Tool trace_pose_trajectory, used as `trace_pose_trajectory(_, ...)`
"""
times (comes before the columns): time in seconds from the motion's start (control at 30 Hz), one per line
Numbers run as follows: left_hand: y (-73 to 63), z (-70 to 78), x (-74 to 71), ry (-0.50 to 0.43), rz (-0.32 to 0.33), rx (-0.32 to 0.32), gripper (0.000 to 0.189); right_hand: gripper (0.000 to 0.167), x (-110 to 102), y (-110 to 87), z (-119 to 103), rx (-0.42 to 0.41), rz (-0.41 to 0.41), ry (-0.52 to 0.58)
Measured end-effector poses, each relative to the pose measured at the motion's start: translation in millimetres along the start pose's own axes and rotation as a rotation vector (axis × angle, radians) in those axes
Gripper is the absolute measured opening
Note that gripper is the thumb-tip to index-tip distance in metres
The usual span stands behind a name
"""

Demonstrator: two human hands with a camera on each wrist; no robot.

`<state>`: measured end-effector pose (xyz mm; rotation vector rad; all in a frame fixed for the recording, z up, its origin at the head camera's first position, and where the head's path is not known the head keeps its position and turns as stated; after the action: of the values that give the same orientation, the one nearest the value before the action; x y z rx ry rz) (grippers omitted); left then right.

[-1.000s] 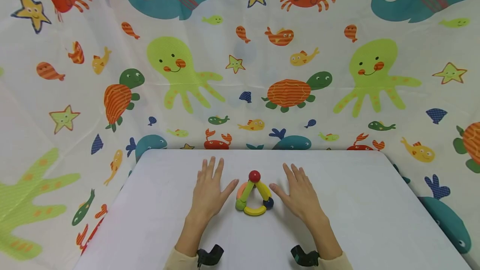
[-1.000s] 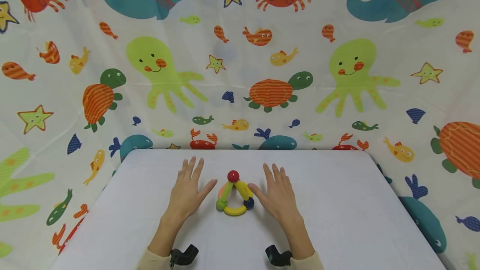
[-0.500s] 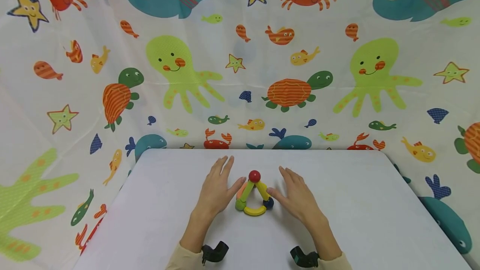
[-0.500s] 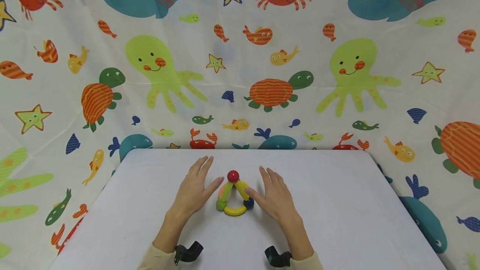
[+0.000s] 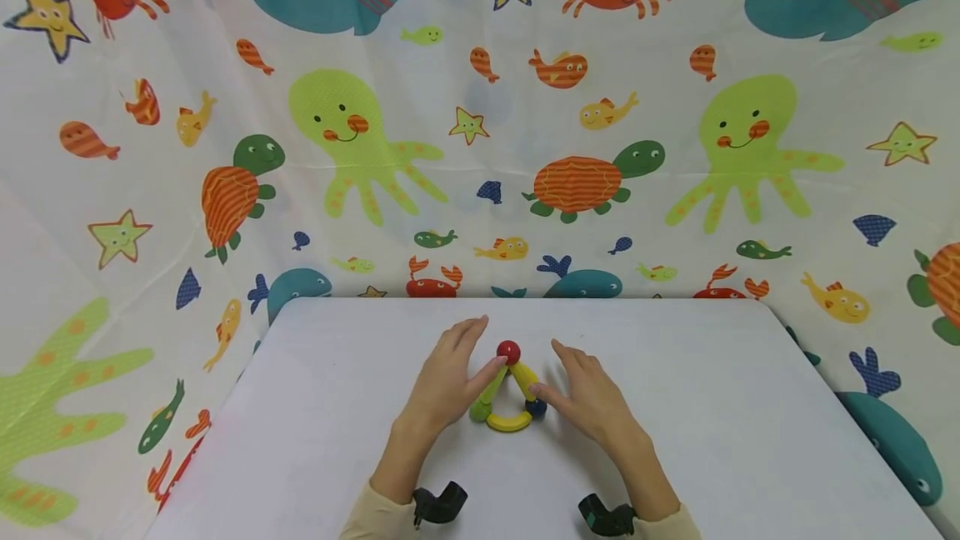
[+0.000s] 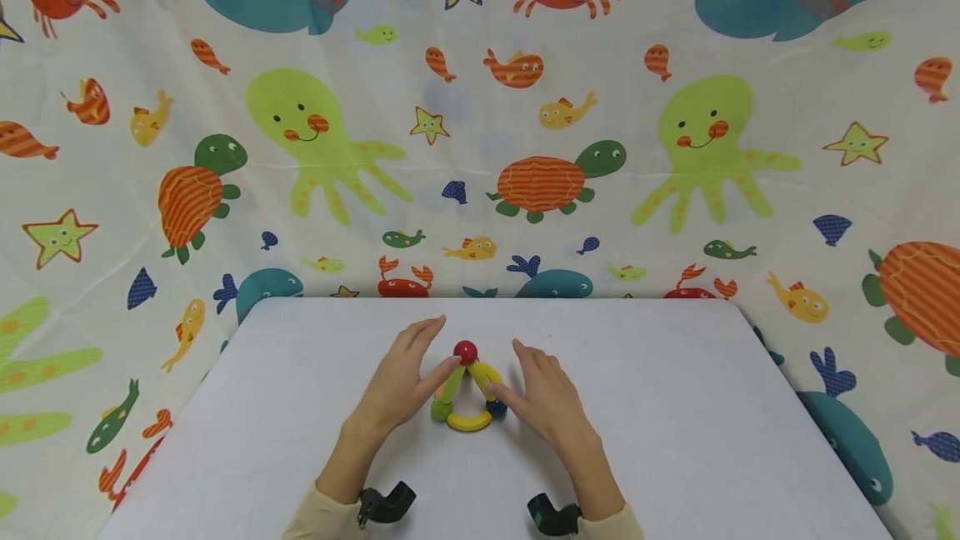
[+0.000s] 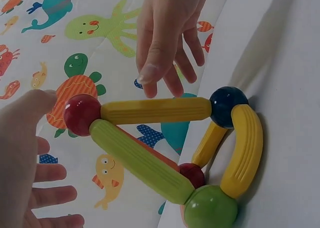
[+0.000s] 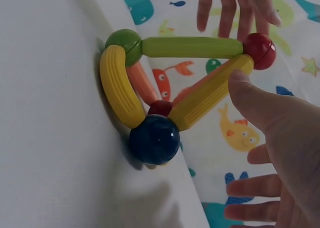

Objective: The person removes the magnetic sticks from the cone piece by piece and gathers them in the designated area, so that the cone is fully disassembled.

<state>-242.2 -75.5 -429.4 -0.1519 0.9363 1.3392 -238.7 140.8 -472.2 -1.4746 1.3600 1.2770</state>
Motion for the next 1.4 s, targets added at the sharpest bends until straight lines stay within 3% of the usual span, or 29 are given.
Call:
trace_pose_trajectory(0.43,3.4,6.8,11.4,-0.051,0.002,0.073,0.059,0.084,8.9,1.5,-3.6,-0.032,0.002,-0.049)
trace_pose_trajectory(0.67,7.0,11.7,16.9,-0.096,-0.012,0.077,0.055,0.082,15.1,0.7,-6.8,-0.051,-0.011,-0.046)
trace_pose_trajectory(0.93,9.0,13.8,20.8,-0.083,-0.013,0.111,0.048,0.079,18.5,1.0,-11.7,-0.086,-0.025,-0.071)
trace_pose_trajectory(1.4,7.2,11.6,16.7,-0.151,-0.061,0.029,0.043,0.049,29.1,2.1,-20.4,-0.141,-0.029,-0.090)
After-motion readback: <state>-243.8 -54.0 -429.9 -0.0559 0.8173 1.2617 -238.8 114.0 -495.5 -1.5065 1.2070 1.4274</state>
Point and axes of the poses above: each hand's wrist, its own y-axis towards the middle knuckle, its own x-axis out of the palm, z = x × y, the point moved 5 cm from there along y, towards the middle knuckle, and after that the axes turned 14 degrees about -y, right-handed, at the moved point
